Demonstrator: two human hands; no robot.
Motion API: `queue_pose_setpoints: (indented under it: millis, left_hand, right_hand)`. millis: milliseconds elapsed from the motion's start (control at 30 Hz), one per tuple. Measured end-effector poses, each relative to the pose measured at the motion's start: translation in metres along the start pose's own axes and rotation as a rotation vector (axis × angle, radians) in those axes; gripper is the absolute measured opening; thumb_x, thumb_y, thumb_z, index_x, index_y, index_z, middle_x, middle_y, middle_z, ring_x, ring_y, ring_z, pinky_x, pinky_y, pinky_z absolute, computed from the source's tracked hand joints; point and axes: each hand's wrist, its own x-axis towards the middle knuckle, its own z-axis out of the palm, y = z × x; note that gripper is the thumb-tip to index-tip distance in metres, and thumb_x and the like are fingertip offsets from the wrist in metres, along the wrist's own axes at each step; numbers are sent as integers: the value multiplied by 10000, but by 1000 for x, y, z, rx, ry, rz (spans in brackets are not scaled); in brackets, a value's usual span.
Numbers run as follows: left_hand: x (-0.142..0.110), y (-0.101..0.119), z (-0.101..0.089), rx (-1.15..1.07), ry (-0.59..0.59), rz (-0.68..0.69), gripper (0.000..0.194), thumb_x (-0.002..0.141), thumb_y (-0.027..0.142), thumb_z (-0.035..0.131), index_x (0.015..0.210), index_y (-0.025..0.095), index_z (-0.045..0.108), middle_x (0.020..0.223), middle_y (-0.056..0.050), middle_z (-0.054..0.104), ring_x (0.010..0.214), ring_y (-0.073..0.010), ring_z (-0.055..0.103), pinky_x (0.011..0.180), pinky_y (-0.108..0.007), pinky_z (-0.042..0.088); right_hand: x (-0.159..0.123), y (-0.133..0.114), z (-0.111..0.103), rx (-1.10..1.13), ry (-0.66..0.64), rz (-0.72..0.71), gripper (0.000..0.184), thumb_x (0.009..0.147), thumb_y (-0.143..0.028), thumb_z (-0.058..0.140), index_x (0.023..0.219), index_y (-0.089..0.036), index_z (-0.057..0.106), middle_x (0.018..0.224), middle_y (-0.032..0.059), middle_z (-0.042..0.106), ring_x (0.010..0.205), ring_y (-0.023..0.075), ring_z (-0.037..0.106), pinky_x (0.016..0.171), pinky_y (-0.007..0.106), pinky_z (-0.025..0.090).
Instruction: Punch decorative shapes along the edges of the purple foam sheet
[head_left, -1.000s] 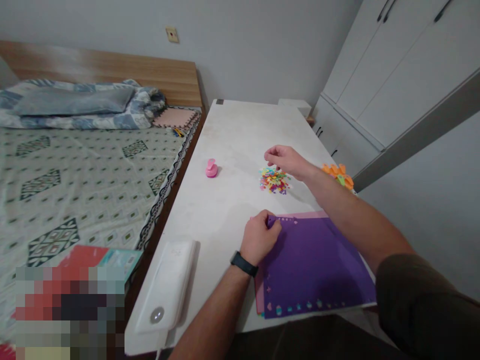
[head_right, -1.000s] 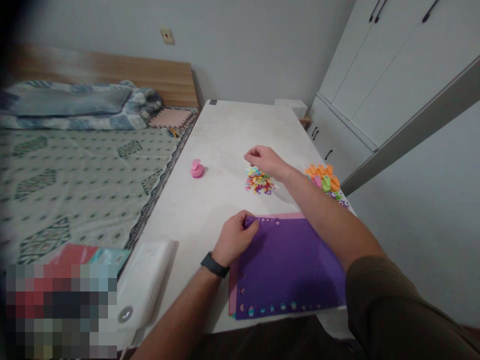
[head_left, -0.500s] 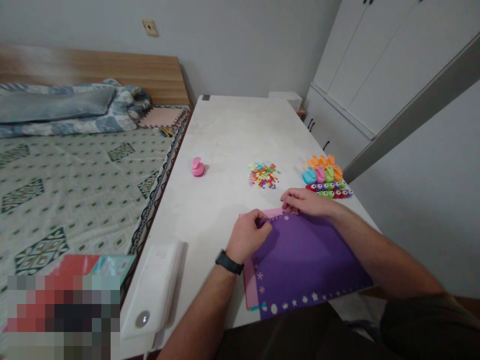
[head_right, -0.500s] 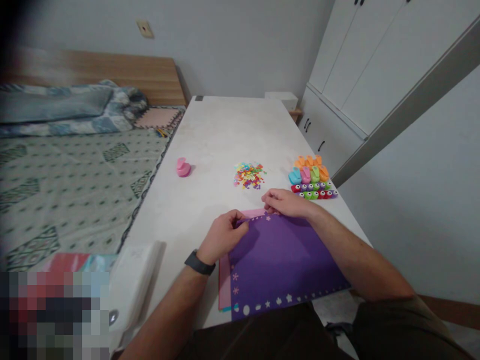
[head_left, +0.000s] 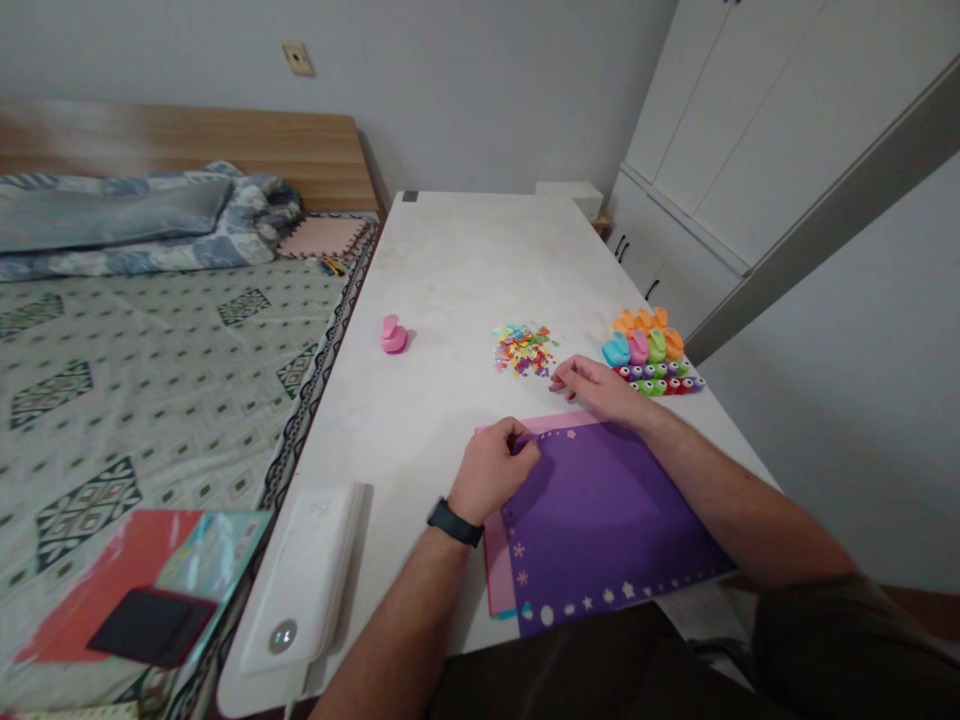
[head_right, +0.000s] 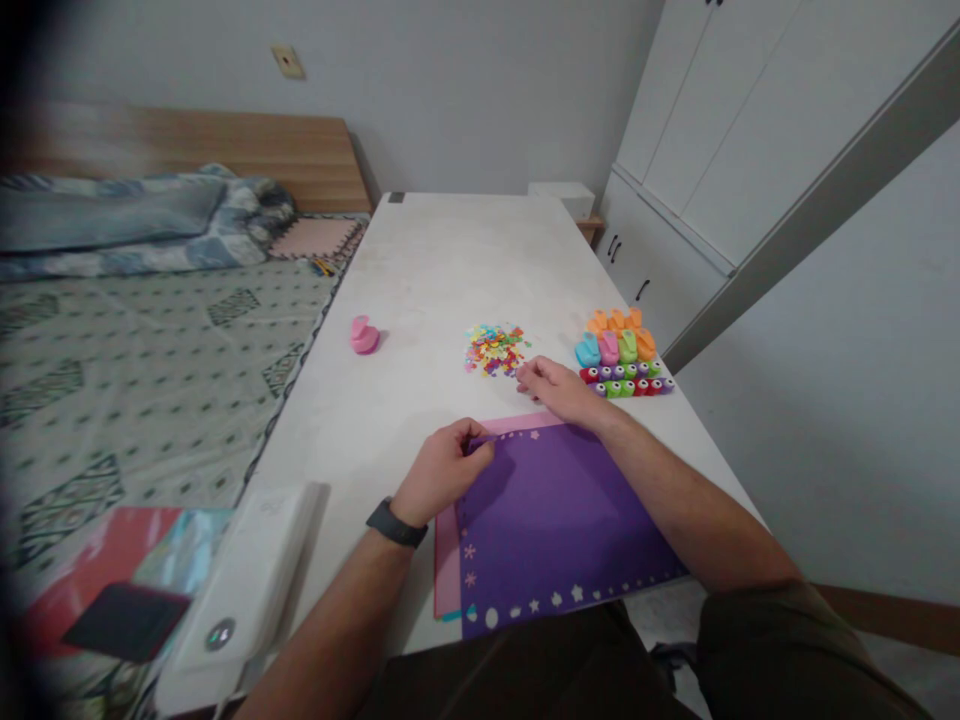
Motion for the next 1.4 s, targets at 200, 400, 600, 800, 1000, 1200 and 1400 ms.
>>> queue_pose_setpoints:
  millis: [200,400,600,800,1000,1200,1400]
  left_hand:
    - [1,0,0,0,-9,-12,134,847,304,581,828,196,659,694,14,644,639,-137,544,590,-258,341]
    - [2,1,0,-3,-6,-26,143,859,309,577,845,198,665,699,14,652,634,-138,554,591,-260,342]
    - [2,1,-1,-1,5,-45,145,866,320,579,855,203,664,714,19,655,644,-137,559,597,-260,347]
    - [2,2,-2,18,21,-53,146,868,316,581,854,205,674,719,18,658,664,-139,571,619,-265,357]
    - [1,2,-3,5,49,-54,164,888,333,575,865,206,676,710,16,658,653,-143,573,611,-260,363]
    - [1,1,-3,-9,70,-50,186,908,360,572,904,210,682,740,5,685,683,-155,600,640,-265,387]
    - [3,-6,-3,-38,55,-41,250,907,429,588,922,207,701,792,-12,714,714,-169,614,641,-274,410]
  right_hand:
    - [12,7,-3,38,66,51,448,932,-642,571,967,-198,619,1029,105,735,916,196,711,716,291,554]
    - [27,9,3,34,123,34,442,924,-634,585,984,-197,616,1025,83,731,960,184,694,746,276,561]
    - [36,5,2,30,127,59,454,924,-647,575,959,-196,617,991,87,735,957,198,701,703,272,561]
    - [34,7,3,91,181,28,476,894,-677,597,952,-204,603,1002,89,734,948,198,699,729,296,572]
    - [36,-8,-29,-19,319,-89,411,914,-617,590,985,-212,613,1045,87,724,922,189,688,710,297,561]
    - [73,-11,-131,-653,637,46,355,904,-499,622,1018,-174,708,1000,125,744,886,238,668,793,376,515]
    - [99,0,-172,-1184,351,354,440,868,-507,652,977,-98,773,1067,236,736,1114,395,636,977,496,437]
